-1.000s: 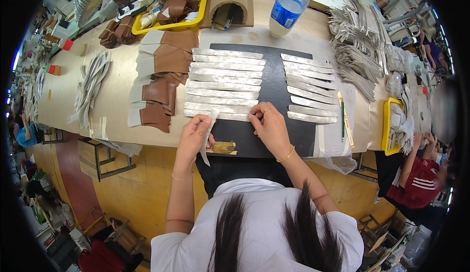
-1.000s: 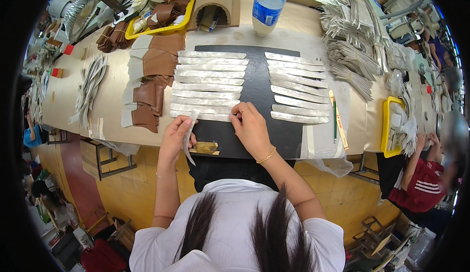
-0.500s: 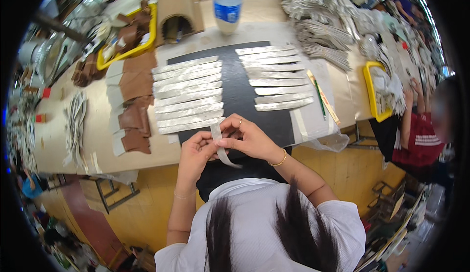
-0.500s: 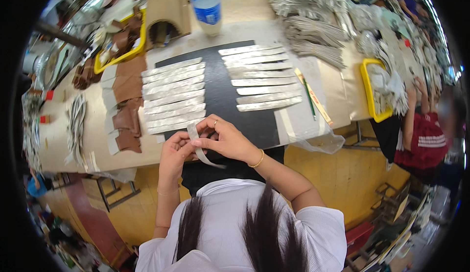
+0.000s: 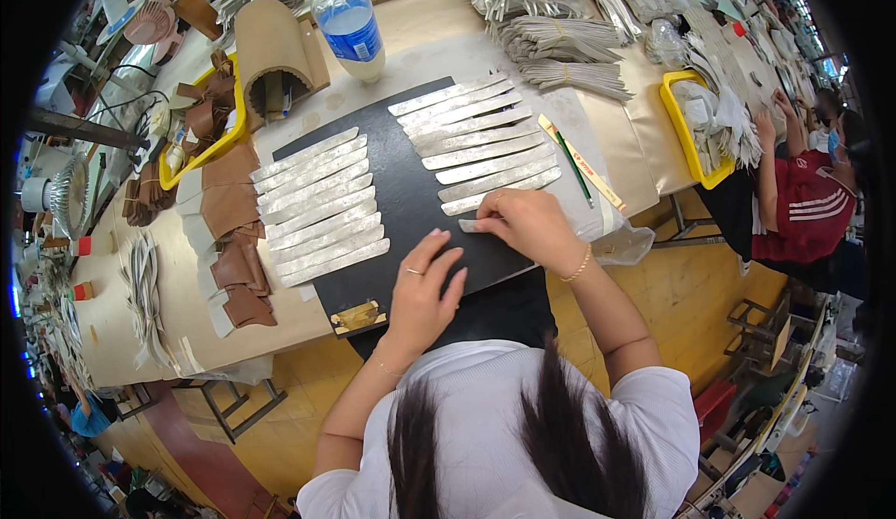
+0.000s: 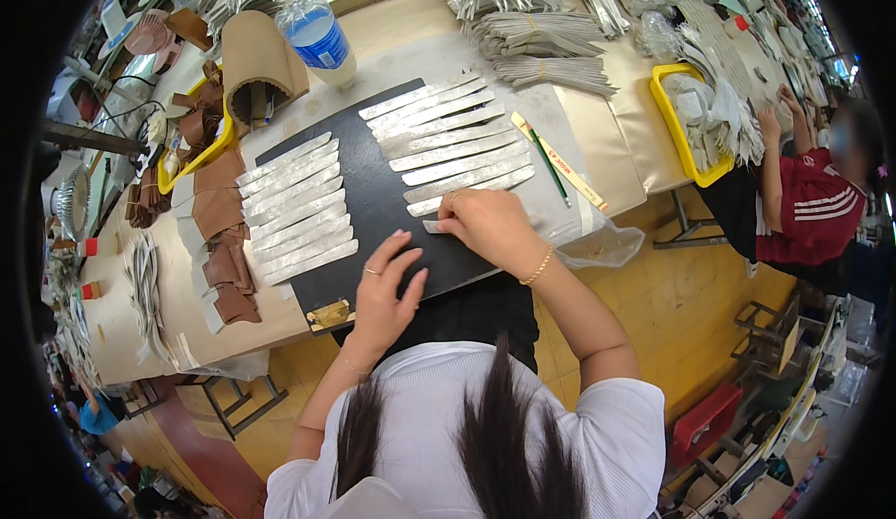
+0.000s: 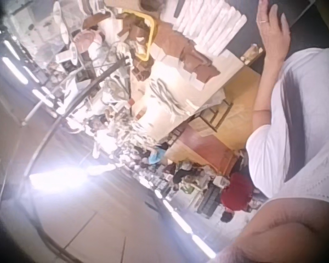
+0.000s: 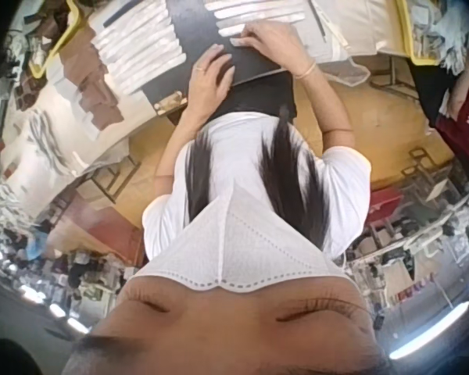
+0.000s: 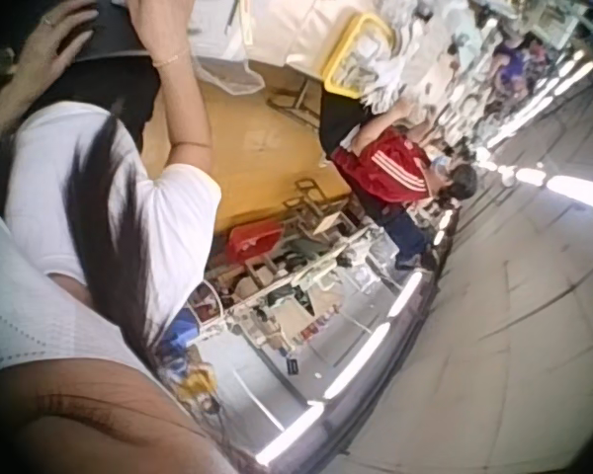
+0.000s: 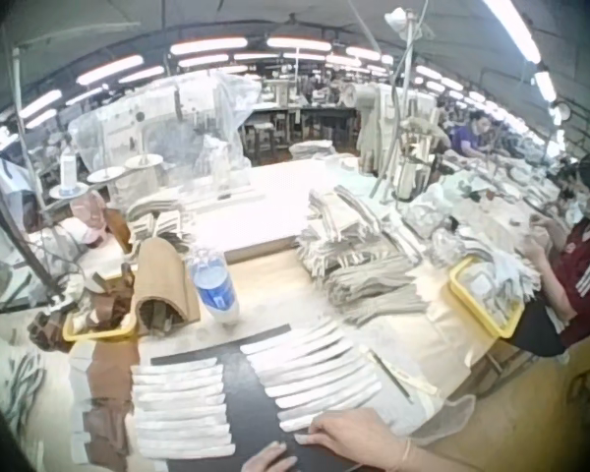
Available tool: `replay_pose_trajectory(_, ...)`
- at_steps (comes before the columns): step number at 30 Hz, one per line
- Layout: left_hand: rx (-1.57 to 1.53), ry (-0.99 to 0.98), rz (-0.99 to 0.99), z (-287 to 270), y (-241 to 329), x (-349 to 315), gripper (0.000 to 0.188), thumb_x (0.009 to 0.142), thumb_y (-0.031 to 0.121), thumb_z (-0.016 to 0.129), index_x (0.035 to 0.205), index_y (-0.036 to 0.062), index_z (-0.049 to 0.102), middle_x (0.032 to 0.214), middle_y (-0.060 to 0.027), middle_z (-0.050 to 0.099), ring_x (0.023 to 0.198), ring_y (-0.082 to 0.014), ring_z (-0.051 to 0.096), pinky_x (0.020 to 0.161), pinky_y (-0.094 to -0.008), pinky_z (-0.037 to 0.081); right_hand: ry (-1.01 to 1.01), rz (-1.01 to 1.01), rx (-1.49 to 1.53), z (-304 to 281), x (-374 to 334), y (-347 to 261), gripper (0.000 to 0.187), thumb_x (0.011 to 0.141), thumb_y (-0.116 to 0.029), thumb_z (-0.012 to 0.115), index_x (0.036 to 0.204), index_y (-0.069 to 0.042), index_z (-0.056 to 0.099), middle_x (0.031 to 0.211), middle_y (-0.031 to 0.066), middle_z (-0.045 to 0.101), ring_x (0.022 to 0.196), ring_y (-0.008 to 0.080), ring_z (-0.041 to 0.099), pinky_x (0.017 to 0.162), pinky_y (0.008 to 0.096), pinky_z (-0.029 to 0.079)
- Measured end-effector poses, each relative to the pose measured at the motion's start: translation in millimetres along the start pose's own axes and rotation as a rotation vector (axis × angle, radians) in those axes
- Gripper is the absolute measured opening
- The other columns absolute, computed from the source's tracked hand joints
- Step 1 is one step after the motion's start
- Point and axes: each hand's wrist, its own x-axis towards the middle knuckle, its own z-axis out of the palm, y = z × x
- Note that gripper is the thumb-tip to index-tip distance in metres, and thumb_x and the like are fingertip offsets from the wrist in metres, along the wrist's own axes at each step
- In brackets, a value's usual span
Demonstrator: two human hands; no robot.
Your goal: The person arranges white fabric strips on a black cutting mat, then uses a ruler and pencil to measure and mark the strips. They gather the marked strips and place them into a yellow bin. The workspace includes sewing machines and other fabric materials.
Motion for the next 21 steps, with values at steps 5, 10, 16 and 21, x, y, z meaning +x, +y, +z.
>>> replay_pose_trajectory(5,0.178,-0.137,0.175,23,0,1,0.039,0.084,0.011,0.072,0.12,0.0017,0.059,0.143,-0.0188,0.049,0.136,-0.0343,0.045,0.113,-0.0505,0.034,0.041,-0.073,-0.049,18,10,5,0.017,0.083,-0.026,0.071,0.085,-0.01,0.07,0.081,0.0062,0.068,0.072,0.0272,0.069,0.063,0.0391,0.053)
replay_pose_trajectory(10,0.264,-0.188,0.153,34,0,0,0.042,0.086,0.015,0.071,0.124,0.0025,0.057,0.145,-0.019,0.048,0.138,-0.0338,0.043,0.114,-0.0506,0.032,0.076,-0.086,-0.055,25,10,13,0.019,0.083,-0.027,0.072,0.089,-0.009,0.067,0.082,0.0057,0.067,0.072,0.0279,0.068,0.064,0.0392,0.053)
replay_pose_trajectory(16,0.353,-0.169,0.15,42,-4,1,0.043,0.087,0.02,0.07,0.127,0.0062,0.059,0.142,-0.0162,0.05,0.136,-0.031,0.045,0.11,-0.0495,0.034,0.154,-0.04,-0.012,-3,1,40,0.025,0.078,-0.028,0.078,0.089,-0.01,0.065,0.082,0.0061,0.067,0.075,0.0295,0.067,0.071,0.0406,0.052)
replay_pose_trajectory(21,0.39,-0.171,0.148,43,1,3,0.045,0.087,0.02,0.068,0.13,0.0088,0.059,0.141,-0.0156,0.051,0.136,-0.03,0.044,0.111,-0.0488,0.032,0.389,0.29,-0.29,-39,-15,108,0.021,0.079,-0.021,0.078,0.09,-0.008,0.067,0.083,0.0082,0.066,0.078,0.0261,0.066,0.074,0.0391,0.051)
